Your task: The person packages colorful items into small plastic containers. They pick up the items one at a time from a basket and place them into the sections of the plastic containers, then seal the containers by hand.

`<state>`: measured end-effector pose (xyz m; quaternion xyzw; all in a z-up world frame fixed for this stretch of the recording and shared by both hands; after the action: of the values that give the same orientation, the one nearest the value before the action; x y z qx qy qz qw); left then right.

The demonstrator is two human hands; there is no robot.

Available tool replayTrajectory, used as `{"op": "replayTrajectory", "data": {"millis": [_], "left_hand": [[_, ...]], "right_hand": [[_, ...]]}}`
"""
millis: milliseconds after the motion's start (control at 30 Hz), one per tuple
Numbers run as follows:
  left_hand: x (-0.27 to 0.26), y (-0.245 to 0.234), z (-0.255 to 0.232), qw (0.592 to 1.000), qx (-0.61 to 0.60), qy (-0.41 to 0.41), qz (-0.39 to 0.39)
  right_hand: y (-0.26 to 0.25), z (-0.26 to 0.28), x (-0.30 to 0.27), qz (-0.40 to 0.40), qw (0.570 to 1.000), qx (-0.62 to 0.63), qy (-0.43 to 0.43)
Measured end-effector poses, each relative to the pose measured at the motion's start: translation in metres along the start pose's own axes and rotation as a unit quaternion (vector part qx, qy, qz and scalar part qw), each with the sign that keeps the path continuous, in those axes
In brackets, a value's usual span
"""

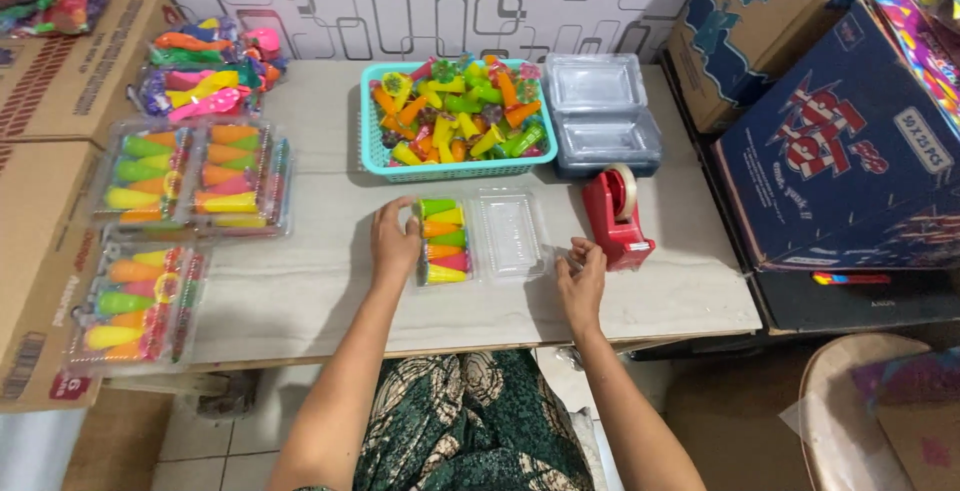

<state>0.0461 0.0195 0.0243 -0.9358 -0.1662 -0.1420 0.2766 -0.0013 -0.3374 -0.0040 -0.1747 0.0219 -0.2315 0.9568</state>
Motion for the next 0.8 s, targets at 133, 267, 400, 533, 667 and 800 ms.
{"op": "replayTrajectory", "data": {"millis": [133, 267, 400, 533, 667, 800], "left_hand": [[-0.009, 0.023, 0.075, 0.992, -0.002, -0.113, 0.058], [-0.016, 0.042, 0.116, 0.983, -0.019, -0.172, 0.067], [-0.034, 0.029, 0.078, 0.977, -0.071, -0.192, 0.053], [-0.057, 0.024, 0.056, 0.959, -0.156, -0.234, 0.036], [-0.066, 0.009, 0.028, 0.951, -0.180, -0.239, 0.082], [-0.027, 0.012, 0.070, 0.982, -0.051, -0.158, 0.086]], "right_hand": [[0.003, -0.003, -0.002, -0.004, 1.000, 0.005, 0.028], [0.003, -0.010, -0.002, -0.015, 0.998, 0.039, 0.050], [-0.004, 0.018, -0.019, -0.041, 0.996, 0.057, 0.054], [-0.009, 0.016, -0.024, -0.074, 0.996, 0.030, 0.038], [-0.011, 0.014, -0.030, -0.079, 0.994, 0.072, 0.037], [-0.011, 0.027, -0.046, -0.055, 0.987, 0.133, 0.071]]}}
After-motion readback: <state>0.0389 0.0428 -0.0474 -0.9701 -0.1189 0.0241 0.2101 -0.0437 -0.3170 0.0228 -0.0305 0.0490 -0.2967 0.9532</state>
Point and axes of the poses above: each hand's wrist, its own x-axis towards the middle knuckle, its own y-axis out of the palm, z = x × y, the point moved 7 cm from there along x, towards the middle knuckle, and after that the axes turned 11 degrees about y, right-handed, at the moved point
